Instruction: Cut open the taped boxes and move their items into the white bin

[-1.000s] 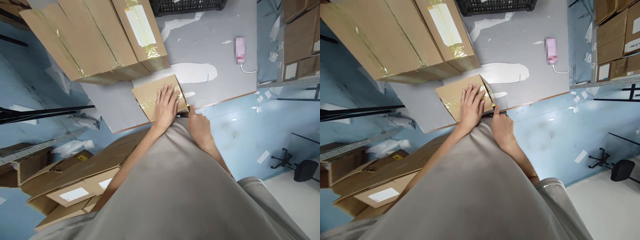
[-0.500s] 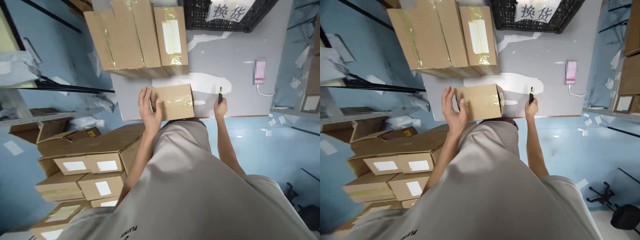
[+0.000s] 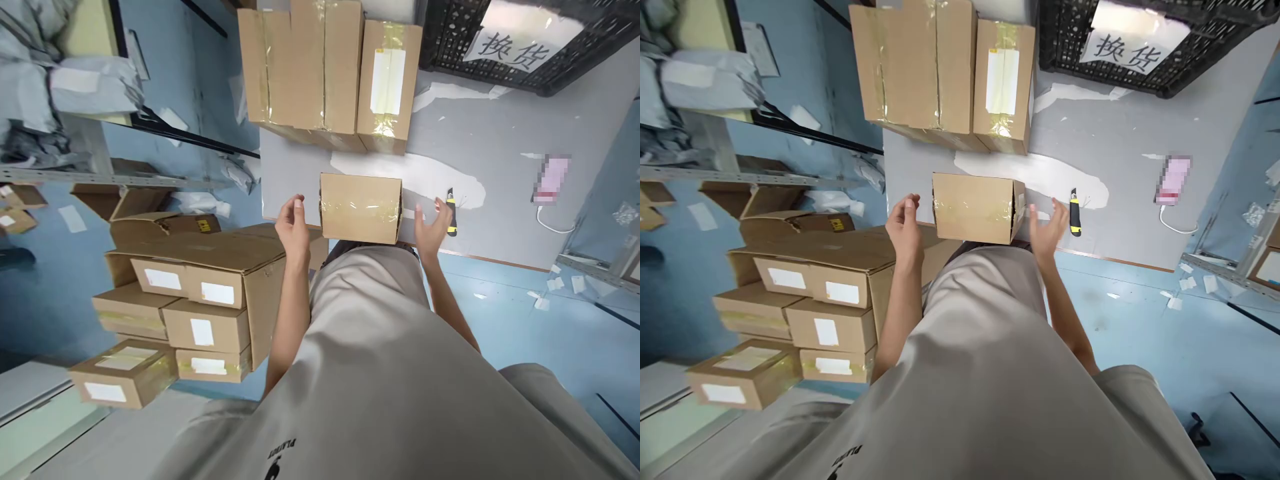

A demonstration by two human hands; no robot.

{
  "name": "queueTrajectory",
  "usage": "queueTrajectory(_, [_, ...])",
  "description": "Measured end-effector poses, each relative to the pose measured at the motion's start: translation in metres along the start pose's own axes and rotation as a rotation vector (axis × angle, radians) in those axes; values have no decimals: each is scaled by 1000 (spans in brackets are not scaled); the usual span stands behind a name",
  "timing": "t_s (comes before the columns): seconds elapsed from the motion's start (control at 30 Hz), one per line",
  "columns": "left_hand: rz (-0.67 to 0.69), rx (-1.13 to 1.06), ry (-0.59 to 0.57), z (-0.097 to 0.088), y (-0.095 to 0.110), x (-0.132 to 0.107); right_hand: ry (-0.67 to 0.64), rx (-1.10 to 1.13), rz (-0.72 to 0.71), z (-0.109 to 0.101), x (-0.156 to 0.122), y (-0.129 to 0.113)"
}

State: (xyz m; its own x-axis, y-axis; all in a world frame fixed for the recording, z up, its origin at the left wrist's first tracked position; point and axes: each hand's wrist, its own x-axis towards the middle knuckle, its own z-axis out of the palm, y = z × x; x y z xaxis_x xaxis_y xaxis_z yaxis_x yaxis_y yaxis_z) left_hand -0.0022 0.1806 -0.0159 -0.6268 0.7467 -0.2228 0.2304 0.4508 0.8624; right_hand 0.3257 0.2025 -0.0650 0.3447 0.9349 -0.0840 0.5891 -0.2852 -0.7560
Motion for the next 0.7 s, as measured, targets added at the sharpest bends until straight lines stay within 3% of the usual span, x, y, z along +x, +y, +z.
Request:
queueTrajectory(0.1, [-225, -51, -3, -1, -16, 17, -109, 110, -109, -1, -21, -44])
queueTrajectory(0.17, [-337, -45, -35, 0, -27, 28, -136, 118, -84, -5, -23, -54])
queueTrajectory(0.33, [-426, -2, -171, 23, -49, 46, -31, 90, 5, -38, -9, -34])
queueTrajectory(0.47, [-500, 14, -400, 58, -56, 46, 93, 73, 53, -65, -9, -25])
queueTrajectory(0.57, [-548, -111, -589, 83, -54, 41, 119, 79, 105, -70, -13, -29])
queueTrajectory(0.7, [-646, -201, -650, 95, -49, 41, 115, 71, 160, -63, -17, -35])
